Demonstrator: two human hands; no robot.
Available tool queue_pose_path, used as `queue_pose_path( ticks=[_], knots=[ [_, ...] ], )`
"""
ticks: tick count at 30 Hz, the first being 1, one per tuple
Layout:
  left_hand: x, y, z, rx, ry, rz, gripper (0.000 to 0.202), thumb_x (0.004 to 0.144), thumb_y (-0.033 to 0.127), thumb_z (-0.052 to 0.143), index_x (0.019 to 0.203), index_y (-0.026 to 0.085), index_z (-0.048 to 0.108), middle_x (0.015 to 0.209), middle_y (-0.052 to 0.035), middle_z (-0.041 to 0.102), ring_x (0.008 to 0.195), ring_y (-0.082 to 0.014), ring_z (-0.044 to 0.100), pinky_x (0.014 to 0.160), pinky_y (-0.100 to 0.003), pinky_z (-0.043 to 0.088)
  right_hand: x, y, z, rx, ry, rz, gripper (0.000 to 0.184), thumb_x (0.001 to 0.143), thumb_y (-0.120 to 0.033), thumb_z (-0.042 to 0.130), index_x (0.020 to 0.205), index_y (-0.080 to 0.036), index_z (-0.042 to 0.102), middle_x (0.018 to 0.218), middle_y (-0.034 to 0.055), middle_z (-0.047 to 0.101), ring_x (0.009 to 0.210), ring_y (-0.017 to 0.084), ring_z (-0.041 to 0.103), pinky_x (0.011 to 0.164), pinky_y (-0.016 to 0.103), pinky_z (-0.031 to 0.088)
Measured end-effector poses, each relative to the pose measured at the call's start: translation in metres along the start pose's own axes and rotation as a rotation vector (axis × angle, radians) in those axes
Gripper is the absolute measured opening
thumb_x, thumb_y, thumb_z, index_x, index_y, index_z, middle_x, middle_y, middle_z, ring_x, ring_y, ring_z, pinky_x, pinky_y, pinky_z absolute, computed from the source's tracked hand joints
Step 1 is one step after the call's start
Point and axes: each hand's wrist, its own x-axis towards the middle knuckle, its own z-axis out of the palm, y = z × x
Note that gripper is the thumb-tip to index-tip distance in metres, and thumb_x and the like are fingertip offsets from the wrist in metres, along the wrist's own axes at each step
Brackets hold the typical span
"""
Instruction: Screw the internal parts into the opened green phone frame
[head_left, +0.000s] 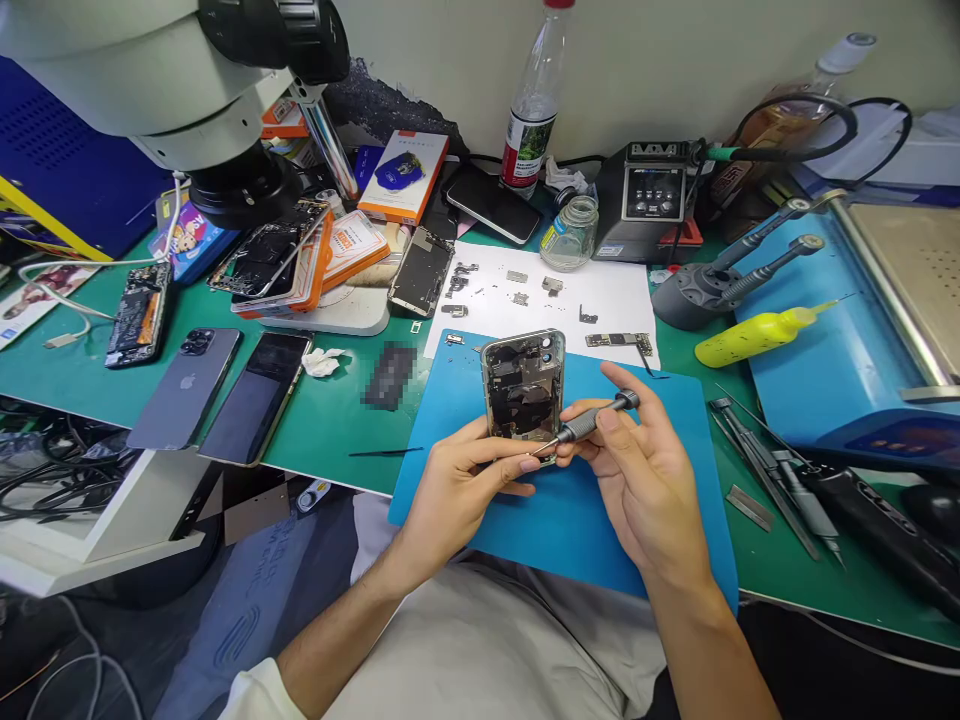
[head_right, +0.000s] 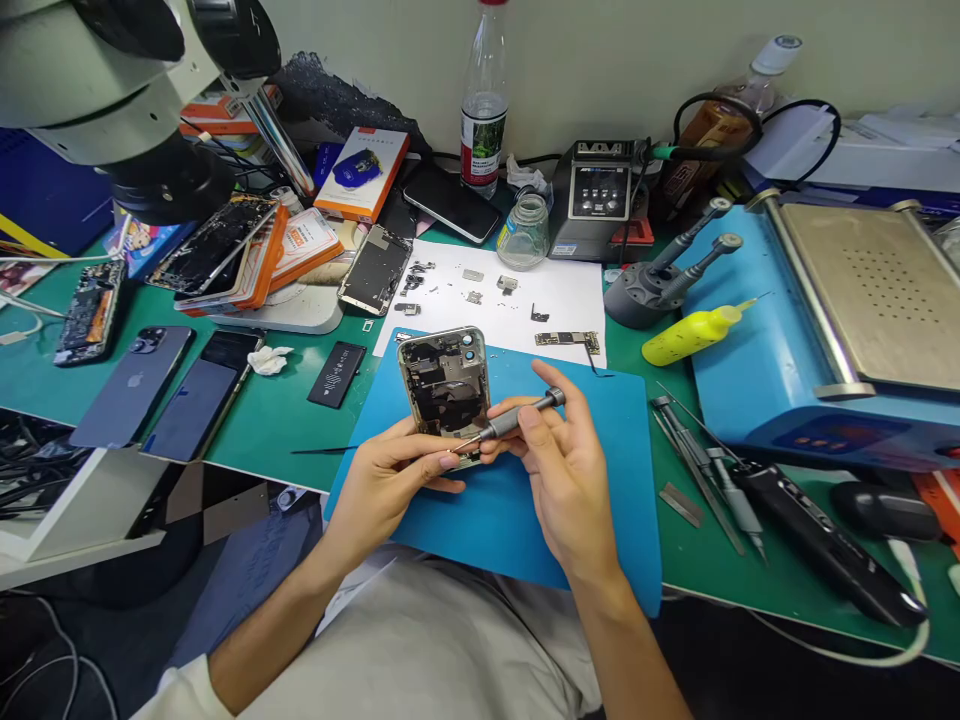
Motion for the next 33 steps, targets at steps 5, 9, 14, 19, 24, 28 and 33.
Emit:
queue_pose_path(
  ticks=[5, 9, 14, 19, 24, 28, 33],
  knots=[
    [0.000, 0.000, 0.000, 0.007, -0.008, 0.013, 0.024, 0.099, 0.049, 0.088, 0.111, 0.029, 0.094, 0.124, -0.0075, 0.082, 0.104, -0.0232, 0.087, 0.076, -0.025, 0.077, 0.003, 0.000, -0.001, 0.011, 0.018, -0.019, 0.062, 0.102, -0.053, 0.083, 0.153, -0.027, 0.059, 0.104, 0.0045, 0.076, 0.072, 0.015, 0.072, 0.066, 0.028, 0.066],
    [0.001, -0.002, 0.000, 0.022, -0.012, 0.013, 0.027, 0.101, 0.048, 0.086, 0.115, 0.027, 0.094, 0.124, -0.0078, 0.079, 0.105, -0.0224, 0.086, 0.078, -0.026, 0.077, 0.004, -0.003, -0.005, 0.015, 0.098, -0.101, 0.057, 0.104, -0.052, 0.080, 0.149, -0.024, 0.059, 0.104, 0.0043, 0.076, 0.071, 0.013, 0.070, 0.063, 0.027, 0.065],
    [0.004, -0.004, -0.001, 0.045, -0.019, -0.005, 0.030, 0.106, 0.049, 0.079, 0.113, 0.023, 0.092, 0.117, -0.0065, 0.073, 0.102, -0.0192, 0.084, 0.082, -0.026, 0.077, -0.001, -0.007, -0.002, -0.121, 0.195, -0.353, 0.056, 0.109, -0.042, 0.075, 0.155, -0.030, 0.045, 0.099, 0.0001, 0.073, 0.068, 0.014, 0.069, 0.054, 0.026, 0.062],
    [0.005, -0.001, -0.003, 0.058, -0.025, -0.022, 0.031, 0.112, 0.048, 0.069, 0.106, 0.022, 0.085, 0.112, -0.0035, 0.066, 0.103, -0.0152, 0.076, 0.083, -0.026, 0.077, -0.002, 0.006, 0.008, -0.309, 0.127, -0.533, 0.036, 0.113, -0.032, 0.070, 0.142, -0.031, 0.049, 0.098, -0.0015, 0.069, 0.064, 0.012, 0.067, 0.050, 0.026, 0.062],
    [0.002, 0.000, -0.003, 0.063, -0.038, -0.024, 0.030, 0.114, 0.047, 0.067, 0.105, 0.022, 0.080, 0.111, -0.0023, 0.062, 0.098, -0.0129, 0.070, 0.083, -0.025, 0.076, 0.003, 0.023, 0.011, -0.389, 0.020, -0.597, 0.035, 0.115, -0.024, 0.064, 0.146, -0.035, 0.053, 0.101, -0.0023, 0.069, 0.059, 0.008, 0.065, 0.047, 0.023, 0.060],
    [0.002, 0.000, -0.003, 0.067, -0.046, -0.018, 0.027, 0.114, 0.044, 0.067, 0.104, 0.022, 0.079, 0.110, -0.0015, 0.061, 0.096, -0.0123, 0.069, 0.080, -0.023, 0.076, 0.005, 0.026, 0.011, -0.425, -0.034, -0.617, 0.046, 0.113, -0.016, 0.064, 0.152, -0.038, 0.052, 0.104, -0.0028, 0.070, 0.060, 0.006, 0.065, 0.049, 0.020, 0.060],
    [0.002, -0.001, -0.004, 0.075, -0.047, -0.010, 0.026, 0.115, 0.043, 0.066, 0.104, 0.023, 0.078, 0.112, -0.0013, 0.062, 0.100, -0.0128, 0.070, 0.083, -0.025, 0.076, 0.007, 0.028, 0.010, -0.514, -0.059, -0.661, 0.054, 0.113, -0.015, 0.062, 0.159, -0.042, 0.053, 0.105, -0.0023, 0.068, 0.064, 0.007, 0.065, 0.051, 0.018, 0.060]
  ],
)
